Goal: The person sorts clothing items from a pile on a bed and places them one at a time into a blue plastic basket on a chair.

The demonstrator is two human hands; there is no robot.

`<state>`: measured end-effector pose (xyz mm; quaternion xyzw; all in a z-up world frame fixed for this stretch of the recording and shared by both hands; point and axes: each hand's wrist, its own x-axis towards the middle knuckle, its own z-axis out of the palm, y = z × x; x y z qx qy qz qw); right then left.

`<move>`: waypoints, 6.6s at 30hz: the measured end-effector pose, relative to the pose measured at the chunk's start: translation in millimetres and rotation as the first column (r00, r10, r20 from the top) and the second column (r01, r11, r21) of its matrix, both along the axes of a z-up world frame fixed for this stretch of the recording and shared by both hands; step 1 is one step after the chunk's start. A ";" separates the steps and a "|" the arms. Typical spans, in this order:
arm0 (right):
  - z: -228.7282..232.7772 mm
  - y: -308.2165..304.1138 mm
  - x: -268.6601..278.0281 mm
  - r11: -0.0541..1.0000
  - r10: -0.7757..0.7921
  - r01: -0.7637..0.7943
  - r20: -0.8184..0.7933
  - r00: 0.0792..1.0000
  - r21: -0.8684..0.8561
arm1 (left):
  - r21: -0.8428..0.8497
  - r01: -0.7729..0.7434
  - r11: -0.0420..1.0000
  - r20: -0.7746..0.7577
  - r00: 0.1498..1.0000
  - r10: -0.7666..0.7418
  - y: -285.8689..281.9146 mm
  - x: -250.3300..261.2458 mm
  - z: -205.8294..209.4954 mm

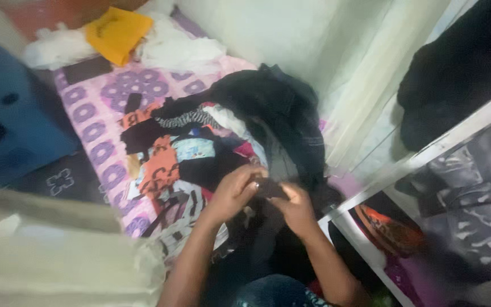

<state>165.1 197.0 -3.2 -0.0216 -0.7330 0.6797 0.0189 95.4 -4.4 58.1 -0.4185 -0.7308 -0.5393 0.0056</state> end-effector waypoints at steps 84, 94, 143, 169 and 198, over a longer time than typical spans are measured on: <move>-10.6 -315.1 142.0 0.877 0.474 -0.421 0.271 0.838 -0.230 | -0.242 -0.900 0.362 -0.091 0.393 0.915 -543.0 129.0 -79.9; -6.1 -247.8 140.1 0.923 0.337 -0.266 0.256 0.906 -0.277 | -0.429 -0.611 0.665 0.106 0.697 0.709 -326.5 185.8 -144.4; -124.5 20.8 -15.8 0.838 -0.118 0.432 0.661 0.741 -0.335 | -0.601 -0.263 0.755 0.170 0.881 0.442 -19.9 -68.4 -376.0; -107.5 7.5 -59.0 0.837 0.070 0.220 0.497 0.865 -0.501 | 0.598 -0.627 0.499 0.800 0.504 -0.326 -65.7 -174.7 -319.1; 25.0 3.7 52.6 0.663 0.217 0.037 -0.239 0.947 0.747 | 0.761 -0.623 0.178 0.618 0.781 0.088 -164.8 108.5 18.3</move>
